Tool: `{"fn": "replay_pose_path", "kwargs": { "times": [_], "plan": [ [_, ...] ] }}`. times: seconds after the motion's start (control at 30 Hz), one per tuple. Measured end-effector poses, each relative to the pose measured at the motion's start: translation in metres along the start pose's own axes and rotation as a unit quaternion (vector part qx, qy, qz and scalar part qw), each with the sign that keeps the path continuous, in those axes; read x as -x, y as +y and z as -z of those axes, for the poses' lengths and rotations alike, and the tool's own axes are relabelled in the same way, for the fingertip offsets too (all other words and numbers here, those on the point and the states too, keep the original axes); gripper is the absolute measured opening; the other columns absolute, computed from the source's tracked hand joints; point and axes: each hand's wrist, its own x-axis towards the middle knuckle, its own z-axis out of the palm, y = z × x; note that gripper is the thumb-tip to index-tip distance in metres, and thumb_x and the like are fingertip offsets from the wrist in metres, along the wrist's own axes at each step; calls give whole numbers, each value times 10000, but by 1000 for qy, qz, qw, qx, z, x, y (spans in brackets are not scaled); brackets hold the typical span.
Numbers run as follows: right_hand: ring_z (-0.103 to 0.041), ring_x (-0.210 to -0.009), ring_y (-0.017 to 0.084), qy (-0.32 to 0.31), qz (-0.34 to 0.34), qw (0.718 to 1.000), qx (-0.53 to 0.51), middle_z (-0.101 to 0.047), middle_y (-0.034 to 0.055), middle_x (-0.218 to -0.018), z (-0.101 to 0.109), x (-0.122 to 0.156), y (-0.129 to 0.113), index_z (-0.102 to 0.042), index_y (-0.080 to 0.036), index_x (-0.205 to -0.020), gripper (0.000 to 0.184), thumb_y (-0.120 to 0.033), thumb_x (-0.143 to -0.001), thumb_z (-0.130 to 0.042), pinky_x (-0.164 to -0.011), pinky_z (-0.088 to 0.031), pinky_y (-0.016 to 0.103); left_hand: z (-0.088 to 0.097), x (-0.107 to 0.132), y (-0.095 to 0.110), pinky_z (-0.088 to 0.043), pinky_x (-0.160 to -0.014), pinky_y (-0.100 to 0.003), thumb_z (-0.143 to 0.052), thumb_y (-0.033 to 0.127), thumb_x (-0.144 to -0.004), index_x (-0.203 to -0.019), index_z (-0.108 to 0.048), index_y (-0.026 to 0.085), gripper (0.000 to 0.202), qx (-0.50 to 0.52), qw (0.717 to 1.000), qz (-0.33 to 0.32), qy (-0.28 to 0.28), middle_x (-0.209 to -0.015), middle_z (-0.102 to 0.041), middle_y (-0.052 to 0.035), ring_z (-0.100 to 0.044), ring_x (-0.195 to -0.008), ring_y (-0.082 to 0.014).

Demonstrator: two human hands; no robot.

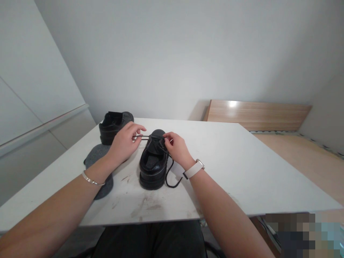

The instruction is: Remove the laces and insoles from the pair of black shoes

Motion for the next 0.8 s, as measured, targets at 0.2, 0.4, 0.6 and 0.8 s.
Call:
{"fn": "replay_pose_path", "kwargs": {
  "times": [0.2,0.4,0.6,0.8],
  "plan": [
    [-592,-726,156,-8,-1,1000,5,-655,25,-819,1,0,-1,-677,-176,-1019,222,-145,-868,-517,-748,-495,303,15,-9,-13,-496,-746,-322,-593,282,-834,-896,-640,178,130,87,986,126,63,-865,-684,-58,-641,-762,-192],
    [-577,-710,151,-14,-4,1000,7,-644,19,-809,2,0,-2,-673,-172,-1024,221,-142,-874,-514,-740,-484,302,28,-15,2,-451,-473,-203,-625,170,-760,-862,-614,149,104,461,854,232,70,-501,-505,51,-500,-454,-101],
    [-565,-700,146,-16,-9,1000,9,-644,21,-820,2,1,-5,-667,-170,-1026,216,-141,-881,-510,-720,-478,295,33,-9,16,-167,-357,-124,-665,152,-730,-765,-713,114,70,487,856,160,60,-430,-352,65,-258,-367,-32],
    [-562,-691,146,-17,-11,1000,12,-647,28,-837,3,2,-8,-666,-160,-1033,221,-130,-886,-503,-714,-471,299,47,-4,19,-250,-367,-153,-693,230,-746,-811,-752,142,125,572,812,91,-67,-532,-489,5,-328,-368,-37]
  ]
}}
